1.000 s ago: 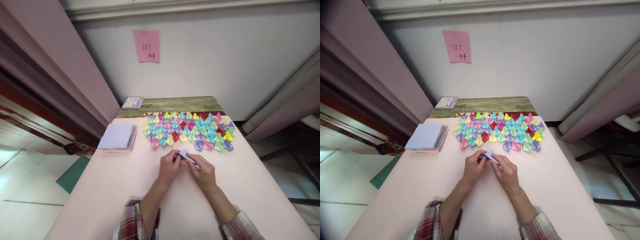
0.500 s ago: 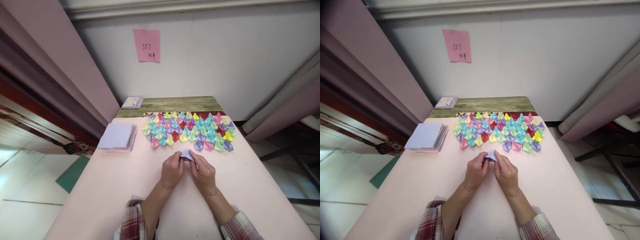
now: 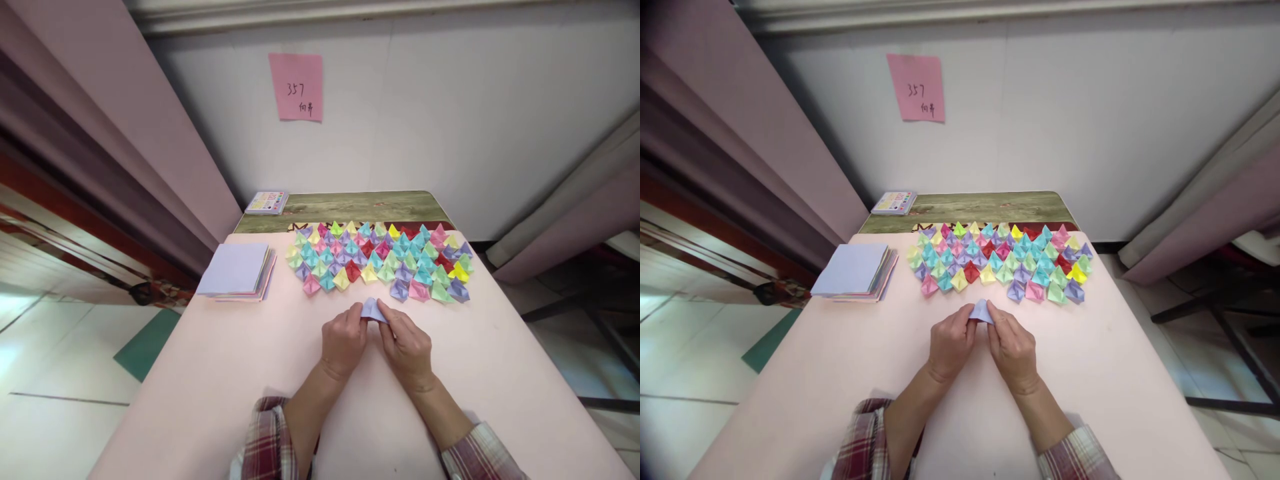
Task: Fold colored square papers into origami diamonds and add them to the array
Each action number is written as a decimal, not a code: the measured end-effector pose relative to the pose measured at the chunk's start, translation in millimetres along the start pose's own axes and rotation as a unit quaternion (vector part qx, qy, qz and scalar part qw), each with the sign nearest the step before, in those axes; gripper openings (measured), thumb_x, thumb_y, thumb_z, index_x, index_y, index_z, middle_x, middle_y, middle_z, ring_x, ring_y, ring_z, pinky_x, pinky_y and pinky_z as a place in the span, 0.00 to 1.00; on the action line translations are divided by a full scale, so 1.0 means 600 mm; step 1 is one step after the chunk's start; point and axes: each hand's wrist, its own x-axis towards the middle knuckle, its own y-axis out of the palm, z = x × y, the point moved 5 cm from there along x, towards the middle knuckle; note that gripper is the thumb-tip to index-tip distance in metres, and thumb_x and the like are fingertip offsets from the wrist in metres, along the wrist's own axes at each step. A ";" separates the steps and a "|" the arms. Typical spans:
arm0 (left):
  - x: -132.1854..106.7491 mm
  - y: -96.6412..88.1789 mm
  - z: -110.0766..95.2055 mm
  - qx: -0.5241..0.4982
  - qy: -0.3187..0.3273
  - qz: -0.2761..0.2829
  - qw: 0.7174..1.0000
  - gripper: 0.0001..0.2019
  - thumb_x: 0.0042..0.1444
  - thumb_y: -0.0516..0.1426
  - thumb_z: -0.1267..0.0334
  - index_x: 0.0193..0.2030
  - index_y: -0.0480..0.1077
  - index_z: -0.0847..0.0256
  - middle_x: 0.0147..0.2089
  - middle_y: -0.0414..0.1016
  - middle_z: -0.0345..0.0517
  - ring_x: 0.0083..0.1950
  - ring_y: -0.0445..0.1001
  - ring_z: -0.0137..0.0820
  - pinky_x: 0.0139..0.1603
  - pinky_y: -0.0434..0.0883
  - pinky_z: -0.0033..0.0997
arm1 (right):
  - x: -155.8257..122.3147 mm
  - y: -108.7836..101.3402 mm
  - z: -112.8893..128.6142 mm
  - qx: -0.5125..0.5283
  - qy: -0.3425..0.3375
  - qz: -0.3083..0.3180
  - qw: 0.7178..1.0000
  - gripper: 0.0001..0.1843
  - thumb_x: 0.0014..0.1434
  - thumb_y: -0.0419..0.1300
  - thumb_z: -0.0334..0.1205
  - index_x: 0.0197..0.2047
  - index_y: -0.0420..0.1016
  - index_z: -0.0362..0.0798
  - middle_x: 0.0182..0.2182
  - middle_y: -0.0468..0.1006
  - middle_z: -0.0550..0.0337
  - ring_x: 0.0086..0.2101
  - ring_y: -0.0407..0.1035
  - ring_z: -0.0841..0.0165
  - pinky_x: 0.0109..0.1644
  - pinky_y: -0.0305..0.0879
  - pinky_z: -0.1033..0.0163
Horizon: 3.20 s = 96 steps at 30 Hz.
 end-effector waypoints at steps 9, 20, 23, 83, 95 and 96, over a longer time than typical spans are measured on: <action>0.002 0.002 0.000 -0.065 -0.037 0.032 0.997 0.09 0.58 0.53 0.68 0.39 0.74 0.57 0.32 0.79 0.48 0.30 0.75 0.35 0.31 0.64 0.28 | -0.002 0.001 0.005 0.019 -0.004 0.014 1.000 0.24 0.63 0.54 0.28 0.61 0.68 0.53 0.43 0.81 0.56 0.41 0.78 0.68 0.47 0.74 0.65; -0.013 0.034 -0.003 -0.445 -0.260 0.081 0.853 0.10 0.57 0.55 0.58 0.29 0.69 0.60 0.19 0.67 0.35 0.20 0.67 0.27 0.21 0.65 0.24 | 0.004 -0.015 0.016 -0.022 -0.035 -0.004 0.999 0.14 0.60 0.61 0.32 0.49 0.78 0.53 0.39 0.83 0.57 0.37 0.77 0.67 0.45 0.70 0.63; -0.011 0.037 -0.006 -0.495 -0.255 0.089 0.826 0.07 0.55 0.56 0.61 0.31 0.71 0.62 0.26 0.72 0.38 0.27 0.69 0.27 0.27 0.67 0.24 | 0.006 -0.013 0.015 -0.032 -0.028 0.004 0.999 0.13 0.61 0.60 0.33 0.48 0.79 0.54 0.39 0.83 0.58 0.38 0.77 0.67 0.46 0.69 0.63; 0.015 0.016 0.013 -0.599 -0.222 0.158 0.753 0.13 0.53 0.61 0.62 0.46 0.73 0.64 0.38 0.79 0.48 0.39 0.78 0.35 0.47 0.75 0.38 | 0.006 0.024 -0.053 0.471 0.357 0.163 0.790 0.19 0.57 0.64 0.46 0.50 0.72 0.50 0.38 0.80 0.55 0.40 0.75 0.62 0.46 0.70 0.58; 0.016 0.015 0.012 -0.589 -0.207 0.162 0.764 0.13 0.55 0.61 0.61 0.45 0.73 0.64 0.39 0.79 0.49 0.40 0.77 0.34 0.49 0.72 0.36 | 0.003 0.027 -0.055 0.466 0.367 0.149 0.791 0.18 0.57 0.63 0.46 0.49 0.72 0.49 0.41 0.80 0.53 0.43 0.74 0.60 0.46 0.70 0.59; 0.016 0.016 0.013 -0.591 -0.206 0.163 0.763 0.13 0.54 0.61 0.62 0.45 0.73 0.64 0.38 0.79 0.49 0.40 0.77 0.33 0.48 0.72 0.36 | 0.002 0.028 -0.055 0.468 0.367 0.148 0.790 0.18 0.57 0.63 0.46 0.49 0.71 0.49 0.41 0.80 0.54 0.42 0.74 0.61 0.46 0.70 0.59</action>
